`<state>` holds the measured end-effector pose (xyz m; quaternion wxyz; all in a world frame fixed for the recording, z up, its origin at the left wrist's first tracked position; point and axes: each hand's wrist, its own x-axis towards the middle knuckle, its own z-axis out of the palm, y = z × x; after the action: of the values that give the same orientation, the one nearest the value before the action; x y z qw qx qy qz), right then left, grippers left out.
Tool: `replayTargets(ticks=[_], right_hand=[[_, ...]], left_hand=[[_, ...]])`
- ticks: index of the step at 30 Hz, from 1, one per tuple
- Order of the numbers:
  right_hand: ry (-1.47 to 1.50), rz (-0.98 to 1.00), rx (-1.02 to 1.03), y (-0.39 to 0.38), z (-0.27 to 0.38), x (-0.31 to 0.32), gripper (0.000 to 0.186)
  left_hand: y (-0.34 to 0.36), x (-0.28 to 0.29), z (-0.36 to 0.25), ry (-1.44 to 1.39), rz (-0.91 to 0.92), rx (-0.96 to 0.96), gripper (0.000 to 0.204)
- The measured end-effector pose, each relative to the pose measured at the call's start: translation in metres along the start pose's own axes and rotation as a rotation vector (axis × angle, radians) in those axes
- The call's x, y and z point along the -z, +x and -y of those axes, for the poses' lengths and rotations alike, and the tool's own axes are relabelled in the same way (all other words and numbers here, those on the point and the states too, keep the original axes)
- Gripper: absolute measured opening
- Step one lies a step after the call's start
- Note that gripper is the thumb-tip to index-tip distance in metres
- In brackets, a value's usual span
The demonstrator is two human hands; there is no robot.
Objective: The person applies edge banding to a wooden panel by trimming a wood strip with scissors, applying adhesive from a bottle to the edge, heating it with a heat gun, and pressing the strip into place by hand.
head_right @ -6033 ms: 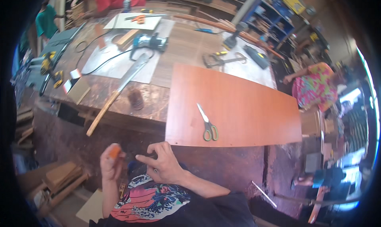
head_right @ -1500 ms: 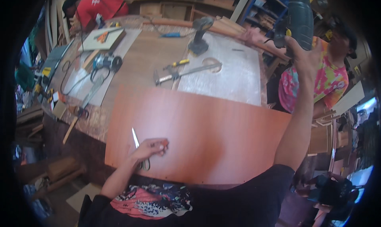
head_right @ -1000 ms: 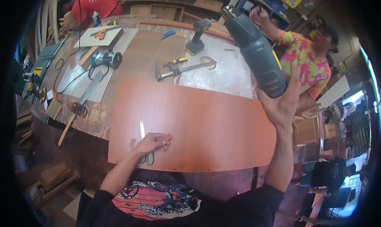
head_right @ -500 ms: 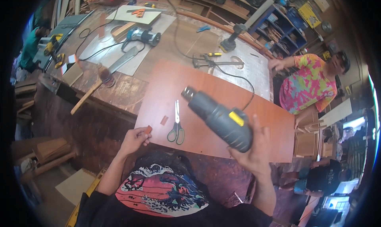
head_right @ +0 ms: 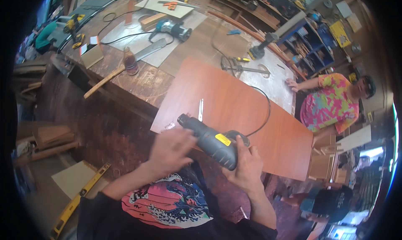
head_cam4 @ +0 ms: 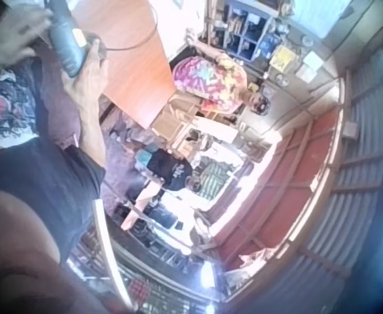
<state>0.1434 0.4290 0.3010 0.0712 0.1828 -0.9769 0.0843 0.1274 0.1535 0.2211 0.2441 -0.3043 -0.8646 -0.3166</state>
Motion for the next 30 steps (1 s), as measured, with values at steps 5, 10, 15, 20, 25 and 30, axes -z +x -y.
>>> replayTargets(ticks=[5, 10, 15, 20, 25, 30], right_hand=[[0.11, 0.052, 0.073, 0.0, 0.0, 0.014, 0.111], [0.702, 0.333, 0.215, -0.012, -0.072, 0.054, 0.127], [0.793, 0.486, 0.161, -0.007, -0.104, 0.041, 0.083], [1.142, 0.798, 0.047, 0.005, -0.114, 0.017, 0.066], [1.095, 0.766, 0.159, 0.014, -0.101, 0.023, 0.061], [1.139, 0.662, 0.152, 0.008, -0.097, 0.024, 0.063]], left_hand=[[0.052, -0.054, -0.027, 0.03, 0.01, -0.188, 0.054], [0.062, -0.044, -0.029, -0.289, 0.024, -0.178, 0.062], [0.079, -0.036, -0.044, -0.301, -0.003, -0.243, 0.074], [0.051, -0.034, -0.042, -0.43, -0.021, 0.012, 0.082], [0.032, -0.041, -0.041, -0.487, -0.132, 0.016, 0.081], [0.039, -0.016, -0.041, -0.465, -0.191, -0.019, 0.079]])
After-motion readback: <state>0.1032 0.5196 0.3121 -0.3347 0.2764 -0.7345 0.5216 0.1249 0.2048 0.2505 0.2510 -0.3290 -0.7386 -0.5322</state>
